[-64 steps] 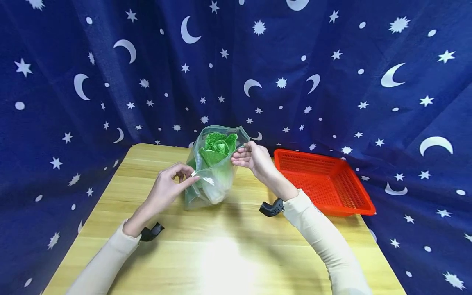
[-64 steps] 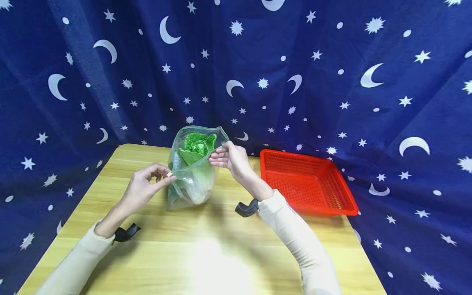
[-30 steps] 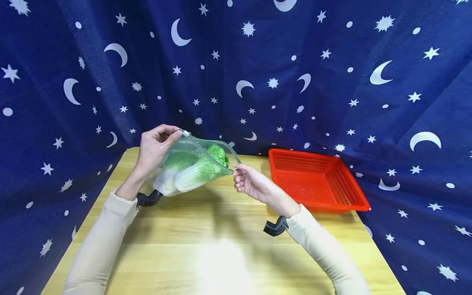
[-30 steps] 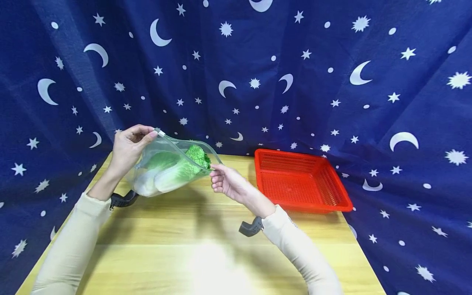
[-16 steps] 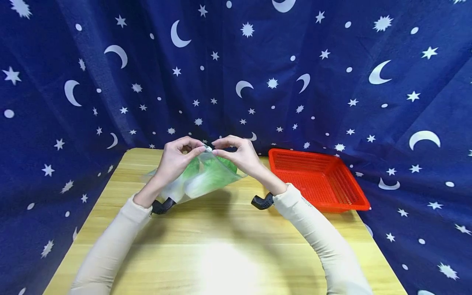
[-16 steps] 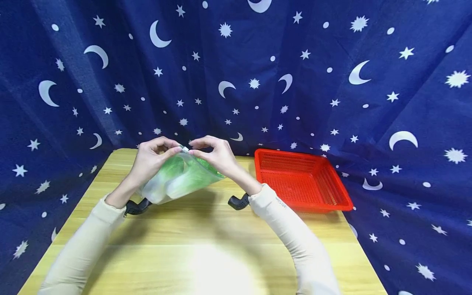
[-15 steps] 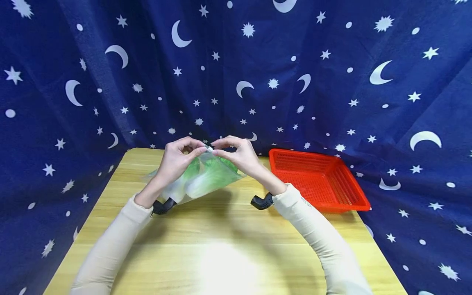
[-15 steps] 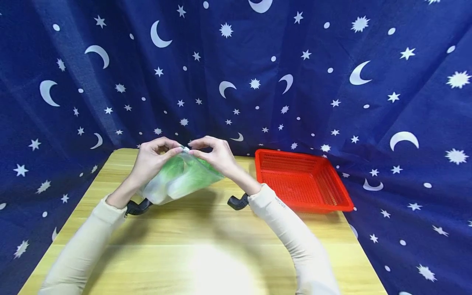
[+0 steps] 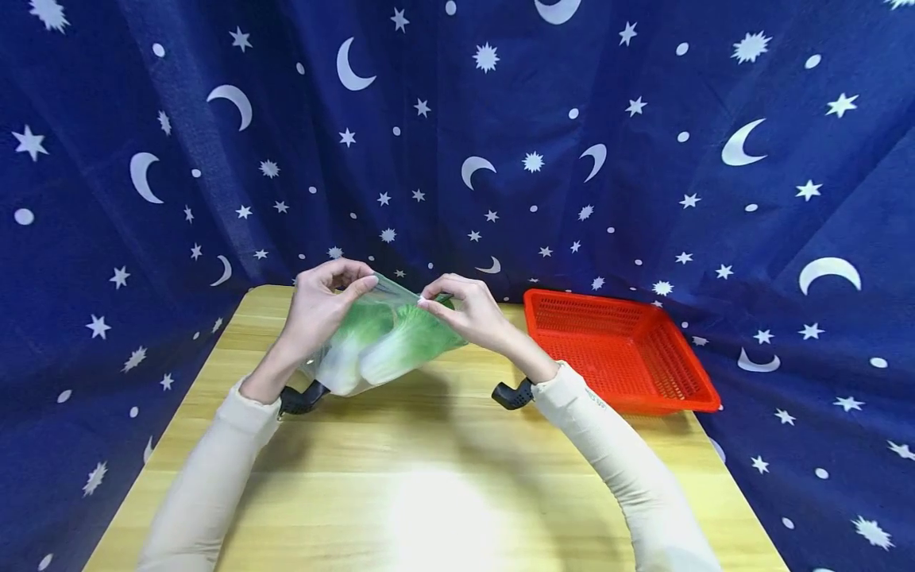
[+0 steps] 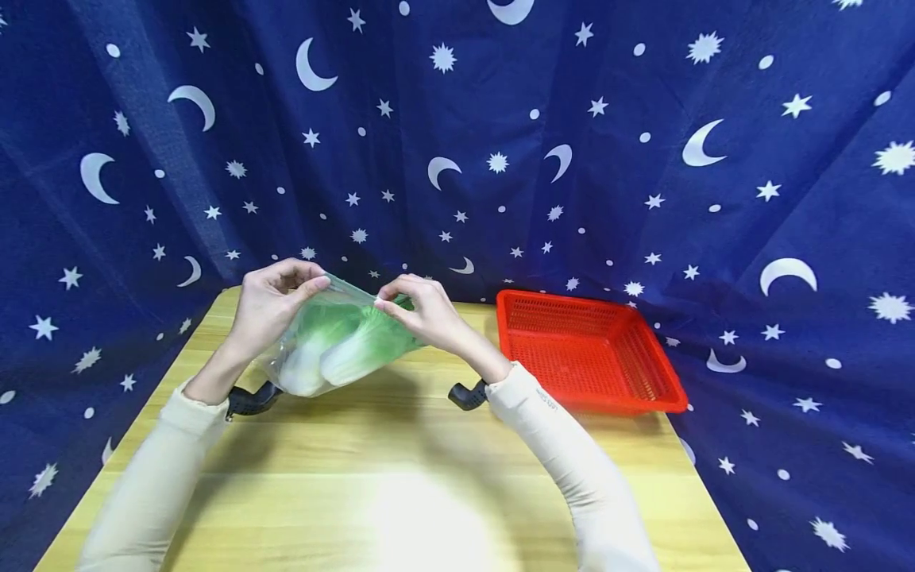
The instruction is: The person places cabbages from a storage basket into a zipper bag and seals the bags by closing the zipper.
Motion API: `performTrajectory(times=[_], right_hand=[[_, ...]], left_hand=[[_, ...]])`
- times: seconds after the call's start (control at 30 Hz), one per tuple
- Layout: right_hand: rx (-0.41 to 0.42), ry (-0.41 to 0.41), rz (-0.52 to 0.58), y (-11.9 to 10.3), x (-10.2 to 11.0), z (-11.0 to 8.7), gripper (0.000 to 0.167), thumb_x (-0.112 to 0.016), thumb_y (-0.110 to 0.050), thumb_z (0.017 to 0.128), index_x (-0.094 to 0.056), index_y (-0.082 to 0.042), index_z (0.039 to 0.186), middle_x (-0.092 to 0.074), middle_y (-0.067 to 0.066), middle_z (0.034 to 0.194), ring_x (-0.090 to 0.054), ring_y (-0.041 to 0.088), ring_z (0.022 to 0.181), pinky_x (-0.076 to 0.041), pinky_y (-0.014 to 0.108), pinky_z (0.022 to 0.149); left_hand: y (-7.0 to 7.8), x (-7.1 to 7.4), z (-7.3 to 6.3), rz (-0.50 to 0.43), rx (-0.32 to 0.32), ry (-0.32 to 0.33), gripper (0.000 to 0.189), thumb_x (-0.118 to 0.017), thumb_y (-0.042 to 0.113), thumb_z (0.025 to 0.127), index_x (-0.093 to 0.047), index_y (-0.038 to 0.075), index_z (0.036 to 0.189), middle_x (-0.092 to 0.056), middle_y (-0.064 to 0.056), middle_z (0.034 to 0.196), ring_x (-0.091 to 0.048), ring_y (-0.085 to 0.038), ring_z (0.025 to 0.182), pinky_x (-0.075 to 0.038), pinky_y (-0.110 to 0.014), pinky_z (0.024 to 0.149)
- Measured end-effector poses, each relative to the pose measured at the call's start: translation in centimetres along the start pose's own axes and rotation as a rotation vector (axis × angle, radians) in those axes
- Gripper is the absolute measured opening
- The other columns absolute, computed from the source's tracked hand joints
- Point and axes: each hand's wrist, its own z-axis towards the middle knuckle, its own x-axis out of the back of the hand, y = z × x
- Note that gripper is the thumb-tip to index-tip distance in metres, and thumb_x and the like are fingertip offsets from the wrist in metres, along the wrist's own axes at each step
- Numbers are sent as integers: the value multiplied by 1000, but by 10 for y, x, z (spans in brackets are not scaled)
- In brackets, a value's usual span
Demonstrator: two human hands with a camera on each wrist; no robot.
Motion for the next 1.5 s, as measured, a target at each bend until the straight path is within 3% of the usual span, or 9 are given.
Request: performTrajectory(times=[0.2,0.43,0.63,0.8,0.93,1.07,1.23,1.3,1.5], right_hand=[[-40,-45,18,7,5,-3,11,-72,-24,87,-73,-13,92,-71,-3,91,-64,8,89,-52,32,86],[-203,-136,293,7,20,4,20,-72,-16,87,-70,-12,106,-69,5,102,-66,12,91,-54,33,87],[-97,-212,160,12,14,9,10,-72,-20,87,-74,-13,93,-72,-1,90,-64,8,85,-53,33,81],[-24,-226,13,12,15,9,6,-72,-19,87,-74,-14,89,-71,-5,87,-62,5,82,-52,29,75],[33,-240,-58,12,19,10,7,-71,-19,88,-73,-13,90,-71,-5,88,-62,9,80,-52,32,73],[55,-206,-60,18,25,5,5,-71,-17,87,-71,-12,88,-70,-5,86,-62,11,80,-51,32,75],[74,-195,-17,25,26,-8,4,-70,-15,88,-71,-12,87,-69,-5,86,-62,7,83,-49,28,96],[86,-175,-20,25,24,-11,2,-70,-13,87,-70,-12,89,-69,-4,86,-62,6,83,-49,28,96],[193,-79,-95,24,19,-21,9,-72,-8,85,-72,-9,95,-70,0,91,-64,10,85,-55,28,76]], left_hand=[[1,5,0,-20,33,-4,14,-71,9,87,-69,-3,92,-67,-15,82,-56,-11,68,-45,-19,63],[-15,-1,1,-52,25,11,12,-70,8,87,-69,-3,92,-66,-10,79,-55,-11,66,-43,-17,61],[-38,-8,1,-12,-10,7,11,-72,16,87,-71,7,93,-68,-3,79,-56,-7,68,-44,-18,62],[-40,-9,1,24,-9,-34,13,-70,22,88,-69,12,95,-68,-4,82,-58,-7,72,-45,-19,67],[-38,-2,1,17,4,-44,13,-68,21,90,-67,9,97,-66,-1,84,-57,-8,74,-45,-18,69],[-38,6,1,-29,-16,-5,11,-68,13,89,-66,4,96,-64,0,81,-57,-7,72,-45,-16,68],[-42,7,-4,-47,-58,27,10,-68,8,88,-65,0,94,-64,0,80,-58,-6,71,-46,-15,68],[-43,6,-6,-53,-72,38,9,-68,7,89,-65,0,93,-64,2,80,-57,-6,71,-46,-15,67],[-45,2,-6,-90,-132,31,7,-66,5,89,-64,0,94,-63,2,82,-57,-7,73,-47,-16,69]])
